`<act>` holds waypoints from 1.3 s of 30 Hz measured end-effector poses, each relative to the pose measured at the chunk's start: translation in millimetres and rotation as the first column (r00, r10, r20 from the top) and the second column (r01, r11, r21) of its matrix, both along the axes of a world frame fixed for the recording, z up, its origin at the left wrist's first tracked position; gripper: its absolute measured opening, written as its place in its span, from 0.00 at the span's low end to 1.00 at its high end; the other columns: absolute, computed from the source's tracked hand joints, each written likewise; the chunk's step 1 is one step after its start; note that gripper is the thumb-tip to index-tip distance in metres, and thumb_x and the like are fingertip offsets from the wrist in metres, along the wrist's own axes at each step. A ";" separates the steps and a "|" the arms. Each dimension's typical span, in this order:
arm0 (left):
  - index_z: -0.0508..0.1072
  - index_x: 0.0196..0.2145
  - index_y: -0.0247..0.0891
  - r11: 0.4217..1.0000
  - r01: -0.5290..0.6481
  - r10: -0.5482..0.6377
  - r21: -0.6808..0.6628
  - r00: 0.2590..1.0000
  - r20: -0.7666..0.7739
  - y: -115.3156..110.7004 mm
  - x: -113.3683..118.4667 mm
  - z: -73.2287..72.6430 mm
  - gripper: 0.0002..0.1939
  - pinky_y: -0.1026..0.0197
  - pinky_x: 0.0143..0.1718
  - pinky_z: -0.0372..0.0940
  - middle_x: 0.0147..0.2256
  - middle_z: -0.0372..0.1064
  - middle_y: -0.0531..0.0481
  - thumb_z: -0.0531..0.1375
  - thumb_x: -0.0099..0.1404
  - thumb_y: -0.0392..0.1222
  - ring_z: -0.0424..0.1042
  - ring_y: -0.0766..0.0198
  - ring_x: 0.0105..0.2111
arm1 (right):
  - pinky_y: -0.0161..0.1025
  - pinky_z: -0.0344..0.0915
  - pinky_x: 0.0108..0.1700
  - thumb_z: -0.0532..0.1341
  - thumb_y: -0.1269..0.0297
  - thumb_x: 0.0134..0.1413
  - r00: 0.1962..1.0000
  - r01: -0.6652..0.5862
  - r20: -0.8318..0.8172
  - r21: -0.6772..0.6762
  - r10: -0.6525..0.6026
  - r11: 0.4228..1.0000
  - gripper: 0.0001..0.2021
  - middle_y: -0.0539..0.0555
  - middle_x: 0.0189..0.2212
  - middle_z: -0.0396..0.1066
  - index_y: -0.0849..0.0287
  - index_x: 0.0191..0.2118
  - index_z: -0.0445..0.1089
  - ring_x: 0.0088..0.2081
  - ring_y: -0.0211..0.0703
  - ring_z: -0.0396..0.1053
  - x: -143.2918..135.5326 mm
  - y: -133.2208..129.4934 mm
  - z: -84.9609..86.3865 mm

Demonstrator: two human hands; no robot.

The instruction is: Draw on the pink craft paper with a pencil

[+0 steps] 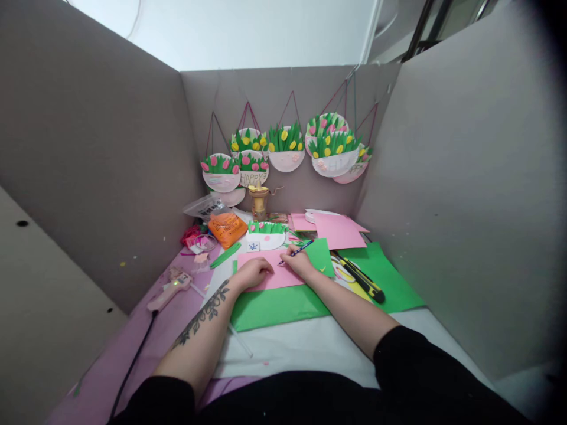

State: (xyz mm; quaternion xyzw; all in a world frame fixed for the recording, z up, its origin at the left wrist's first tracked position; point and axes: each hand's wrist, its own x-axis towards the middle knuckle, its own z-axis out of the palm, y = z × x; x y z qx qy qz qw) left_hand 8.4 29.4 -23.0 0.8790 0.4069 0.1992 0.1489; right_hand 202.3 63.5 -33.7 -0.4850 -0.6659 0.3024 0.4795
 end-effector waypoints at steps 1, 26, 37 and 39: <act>0.76 0.36 0.38 1.000 0.001 -0.001 0.000 1.000 0.000 0.2 0.0 -0.2 0.19 0.64 0.45 0.61 0.37 0.73 0.50 0.52 0.51 0.26 0.69 0.64 0.38 | 0.33 0.52 0.25 0.58 0.62 0.38 1.000 -0.001 -0.001 0.000 0.001 1.000 0.10 0.44 0.15 0.55 0.56 0.17 0.54 0.21 0.36 0.55 0.1 0.1 -0.2; 0.76 0.36 0.37 1.000 -0.002 0.002 0.002 1.000 0.004 -1.1 1.3 1.6 0.19 0.64 0.45 0.62 0.36 0.73 0.50 0.51 0.50 0.25 0.69 0.65 0.37 | 0.33 0.50 0.25 0.56 0.65 0.37 1.000 0.006 0.010 0.030 -0.006 1.000 0.09 0.44 0.15 0.54 0.56 0.17 0.53 0.21 0.35 0.53 0.1 6.0 -7.1; 0.76 0.36 0.37 1.000 -0.003 0.003 0.006 1.000 0.001 -1.2 0.8 1.5 0.19 0.64 0.45 0.62 0.37 0.73 0.50 0.51 0.51 0.26 0.69 0.65 0.38 | 0.33 0.49 0.24 0.56 0.66 0.37 1.000 -0.005 0.008 0.034 0.005 0.999 0.09 0.43 0.15 0.53 0.56 0.17 0.52 0.21 0.35 0.53 0.1 5.7 -6.7; 0.76 0.36 0.37 1.000 -0.003 0.003 0.004 1.000 -0.001 -1.7 1.0 2.5 0.19 0.64 0.45 0.62 0.37 0.73 0.50 0.51 0.51 0.25 0.69 0.65 0.38 | 0.33 0.49 0.24 0.55 0.67 0.37 1.000 -0.007 0.003 0.042 0.007 0.999 0.09 0.43 0.15 0.52 0.56 0.17 0.51 0.21 0.35 0.52 0.5 6.9 -7.8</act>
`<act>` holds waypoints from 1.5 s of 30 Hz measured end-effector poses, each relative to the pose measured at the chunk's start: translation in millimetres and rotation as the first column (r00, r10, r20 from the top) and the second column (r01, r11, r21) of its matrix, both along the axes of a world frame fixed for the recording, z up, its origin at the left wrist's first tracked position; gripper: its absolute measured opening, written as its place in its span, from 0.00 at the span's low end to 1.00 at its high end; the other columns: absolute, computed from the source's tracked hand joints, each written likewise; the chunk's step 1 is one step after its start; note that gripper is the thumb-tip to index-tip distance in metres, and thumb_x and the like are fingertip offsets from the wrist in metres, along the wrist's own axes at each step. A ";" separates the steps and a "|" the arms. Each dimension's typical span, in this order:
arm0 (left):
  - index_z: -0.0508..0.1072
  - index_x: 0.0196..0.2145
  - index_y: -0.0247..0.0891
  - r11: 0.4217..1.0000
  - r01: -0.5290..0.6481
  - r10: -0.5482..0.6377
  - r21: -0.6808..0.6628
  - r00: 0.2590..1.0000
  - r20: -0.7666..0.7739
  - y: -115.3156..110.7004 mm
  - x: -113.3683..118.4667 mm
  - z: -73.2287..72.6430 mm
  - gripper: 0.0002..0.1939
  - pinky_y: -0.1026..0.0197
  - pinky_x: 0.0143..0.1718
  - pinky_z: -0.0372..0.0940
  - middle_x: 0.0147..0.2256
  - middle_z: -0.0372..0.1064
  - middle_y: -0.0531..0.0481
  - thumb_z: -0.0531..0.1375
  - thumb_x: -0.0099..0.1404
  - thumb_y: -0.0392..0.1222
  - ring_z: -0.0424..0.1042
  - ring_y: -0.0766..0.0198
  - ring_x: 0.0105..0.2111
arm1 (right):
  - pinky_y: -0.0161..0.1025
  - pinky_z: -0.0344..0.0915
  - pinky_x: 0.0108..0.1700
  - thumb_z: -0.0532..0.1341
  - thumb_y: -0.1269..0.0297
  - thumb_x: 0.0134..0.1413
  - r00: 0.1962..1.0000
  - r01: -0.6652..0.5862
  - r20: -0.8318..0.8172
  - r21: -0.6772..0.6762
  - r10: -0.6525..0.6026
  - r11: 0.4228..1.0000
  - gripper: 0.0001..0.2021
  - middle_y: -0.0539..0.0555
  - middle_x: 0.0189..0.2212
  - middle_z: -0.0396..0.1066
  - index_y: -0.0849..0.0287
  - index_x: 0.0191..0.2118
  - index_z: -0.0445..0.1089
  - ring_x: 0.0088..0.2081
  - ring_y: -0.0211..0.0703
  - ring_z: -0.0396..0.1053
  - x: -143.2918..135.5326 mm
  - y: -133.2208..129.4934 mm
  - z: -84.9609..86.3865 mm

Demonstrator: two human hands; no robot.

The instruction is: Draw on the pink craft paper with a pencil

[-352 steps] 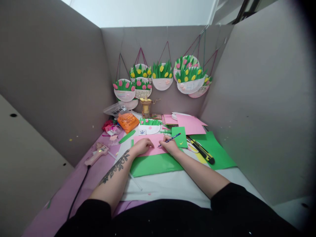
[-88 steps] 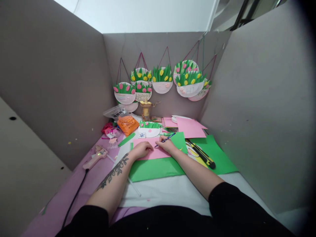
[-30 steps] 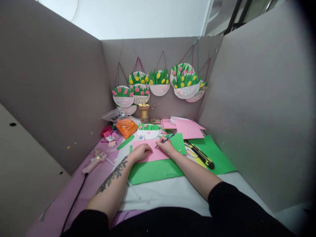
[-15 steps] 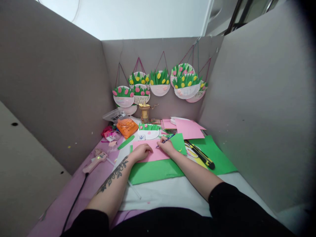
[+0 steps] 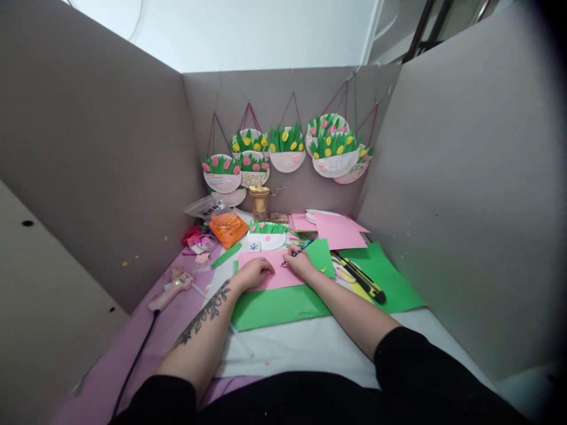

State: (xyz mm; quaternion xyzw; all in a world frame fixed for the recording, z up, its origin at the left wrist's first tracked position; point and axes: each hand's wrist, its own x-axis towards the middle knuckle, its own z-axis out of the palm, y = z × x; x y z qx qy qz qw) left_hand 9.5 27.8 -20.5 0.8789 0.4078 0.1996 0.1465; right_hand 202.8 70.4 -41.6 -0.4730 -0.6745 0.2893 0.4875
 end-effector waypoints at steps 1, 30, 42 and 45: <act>0.76 0.36 0.37 1.000 0.001 -0.001 0.000 1.000 0.000 -0.2 0.2 0.5 0.19 0.64 0.45 0.62 0.37 0.73 0.50 0.51 0.51 0.25 0.69 0.65 0.38 | 0.33 0.49 0.24 0.55 0.67 0.37 1.000 -0.001 -0.003 -0.001 0.001 1.000 0.09 0.43 0.15 0.52 0.56 0.17 0.51 0.21 0.35 0.52 0.1 0.4 -0.4; 0.76 0.36 0.37 1.000 0.003 -0.003 -0.005 1.000 0.009 0.1 -0.5 0.3 0.19 0.64 0.45 0.62 0.37 0.73 0.50 0.51 0.51 0.25 0.69 0.65 0.38 | 0.32 0.53 0.21 0.55 0.66 0.34 0.990 -0.065 -0.135 -0.109 0.050 0.992 0.08 0.43 0.16 0.51 0.56 0.18 0.51 0.20 0.35 0.54 -0.6 -0.1 -0.1; 0.76 0.36 0.37 1.000 0.013 -0.013 -0.005 1.000 0.010 0.4 -0.1 -0.3 0.19 0.64 0.45 0.62 0.37 0.73 0.50 0.51 0.51 0.25 0.69 0.65 0.38 | 0.33 0.52 0.22 0.55 0.67 0.32 0.989 -0.072 -0.131 -0.071 0.062 0.995 0.08 0.44 0.14 0.51 0.56 0.16 0.51 0.20 0.35 0.52 0.4 -1.5 5.0; 0.76 0.36 0.37 1.000 0.015 -0.015 -0.003 1.000 0.014 0.1 -0.4 -0.5 0.19 0.64 0.45 0.62 0.37 0.73 0.50 0.51 0.51 0.25 0.69 0.65 0.38 | 0.34 0.51 0.24 0.55 0.67 0.33 0.989 -0.038 -0.141 -0.027 0.034 0.999 0.09 0.44 0.14 0.51 0.56 0.16 0.51 0.21 0.35 0.51 2.2 -1.2 7.6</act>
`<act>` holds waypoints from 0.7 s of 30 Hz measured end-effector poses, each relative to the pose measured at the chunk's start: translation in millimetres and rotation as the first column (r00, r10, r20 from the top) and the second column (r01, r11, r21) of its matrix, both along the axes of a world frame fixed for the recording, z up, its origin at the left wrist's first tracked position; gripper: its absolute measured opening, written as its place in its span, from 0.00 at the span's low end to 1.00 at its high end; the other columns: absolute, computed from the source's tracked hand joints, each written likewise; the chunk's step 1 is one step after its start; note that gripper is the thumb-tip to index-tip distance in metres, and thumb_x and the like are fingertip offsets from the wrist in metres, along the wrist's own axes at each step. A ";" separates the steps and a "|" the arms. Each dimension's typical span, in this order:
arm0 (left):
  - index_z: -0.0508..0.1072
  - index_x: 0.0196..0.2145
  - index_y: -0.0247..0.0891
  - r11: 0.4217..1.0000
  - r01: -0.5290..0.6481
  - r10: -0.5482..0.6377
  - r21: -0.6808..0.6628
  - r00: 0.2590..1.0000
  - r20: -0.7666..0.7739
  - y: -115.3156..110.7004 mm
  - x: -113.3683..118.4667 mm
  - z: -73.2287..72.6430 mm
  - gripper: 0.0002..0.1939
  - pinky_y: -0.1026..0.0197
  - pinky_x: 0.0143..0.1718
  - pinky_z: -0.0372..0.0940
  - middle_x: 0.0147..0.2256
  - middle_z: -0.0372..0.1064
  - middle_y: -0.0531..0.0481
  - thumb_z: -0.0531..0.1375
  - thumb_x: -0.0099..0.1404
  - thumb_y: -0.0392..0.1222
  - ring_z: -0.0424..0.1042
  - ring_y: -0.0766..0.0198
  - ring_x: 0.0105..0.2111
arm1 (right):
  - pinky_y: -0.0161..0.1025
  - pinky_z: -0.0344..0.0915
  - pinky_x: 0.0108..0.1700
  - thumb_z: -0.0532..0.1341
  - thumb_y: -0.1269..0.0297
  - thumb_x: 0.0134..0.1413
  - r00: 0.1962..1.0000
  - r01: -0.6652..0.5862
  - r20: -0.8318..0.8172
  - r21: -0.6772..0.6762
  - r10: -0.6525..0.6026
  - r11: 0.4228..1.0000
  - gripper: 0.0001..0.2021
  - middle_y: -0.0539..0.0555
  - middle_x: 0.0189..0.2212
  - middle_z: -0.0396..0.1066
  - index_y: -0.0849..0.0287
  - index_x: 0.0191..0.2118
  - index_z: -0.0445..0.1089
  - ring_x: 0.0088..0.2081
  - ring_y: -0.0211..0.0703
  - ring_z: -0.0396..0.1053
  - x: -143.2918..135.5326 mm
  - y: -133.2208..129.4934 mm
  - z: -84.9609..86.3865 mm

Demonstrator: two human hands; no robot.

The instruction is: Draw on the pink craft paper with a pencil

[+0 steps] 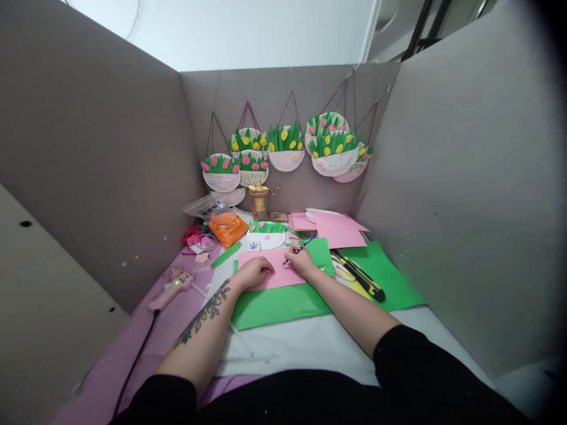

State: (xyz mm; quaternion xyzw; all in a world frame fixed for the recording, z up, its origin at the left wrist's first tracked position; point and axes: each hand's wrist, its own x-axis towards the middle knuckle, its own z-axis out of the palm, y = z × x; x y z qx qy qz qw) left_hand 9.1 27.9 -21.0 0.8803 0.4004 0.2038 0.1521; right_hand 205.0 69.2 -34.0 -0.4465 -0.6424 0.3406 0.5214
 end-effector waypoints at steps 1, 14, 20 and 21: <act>0.76 0.36 0.37 1.000 -0.001 0.001 0.000 1.000 0.000 -0.1 0.0 0.1 0.19 0.64 0.45 0.62 0.37 0.73 0.50 0.51 0.51 0.25 0.69 0.65 0.38 | 0.34 0.51 0.24 0.56 0.66 0.34 1.000 0.005 -0.021 -0.004 -0.005 1.000 0.09 0.44 0.14 0.51 0.56 0.16 0.52 0.21 0.35 0.51 0.6 -0.3 0.9; 0.76 0.35 0.36 1.000 -0.005 0.005 -0.008 1.000 -0.002 -3.3 1.4 4.9 0.19 0.64 0.45 0.62 0.37 0.73 0.49 0.51 0.51 0.25 0.69 0.65 0.38 | 0.34 0.53 0.26 0.60 0.54 0.42 0.997 0.003 -0.074 -0.002 -0.003 1.000 0.16 0.43 0.15 0.52 0.56 0.19 0.52 0.20 0.35 0.52 5.9 -1.5 -0.7; 0.76 0.36 0.37 1.000 -0.007 0.007 -0.010 1.000 -0.007 -5.8 2.1 8.3 0.17 0.64 0.45 0.62 0.37 0.73 0.49 0.52 0.52 0.26 0.69 0.65 0.38 | 0.35 0.52 0.21 0.50 0.45 0.51 0.992 0.080 -0.096 -0.069 -0.086 0.994 0.18 0.44 0.13 0.53 0.55 0.24 0.55 0.17 0.37 0.52 9.8 2.4 -3.9; 0.76 0.36 0.37 1.000 -0.007 0.007 -0.009 1.000 -0.010 -5.7 2.0 8.2 0.17 0.64 0.45 0.62 0.37 0.73 0.49 0.52 0.52 0.26 0.69 0.65 0.38 | 0.35 0.53 0.21 0.49 0.44 0.51 0.988 0.100 -0.107 -0.069 -0.107 0.993 0.18 0.44 0.13 0.53 0.54 0.25 0.55 0.17 0.37 0.53 11.4 3.4 -3.8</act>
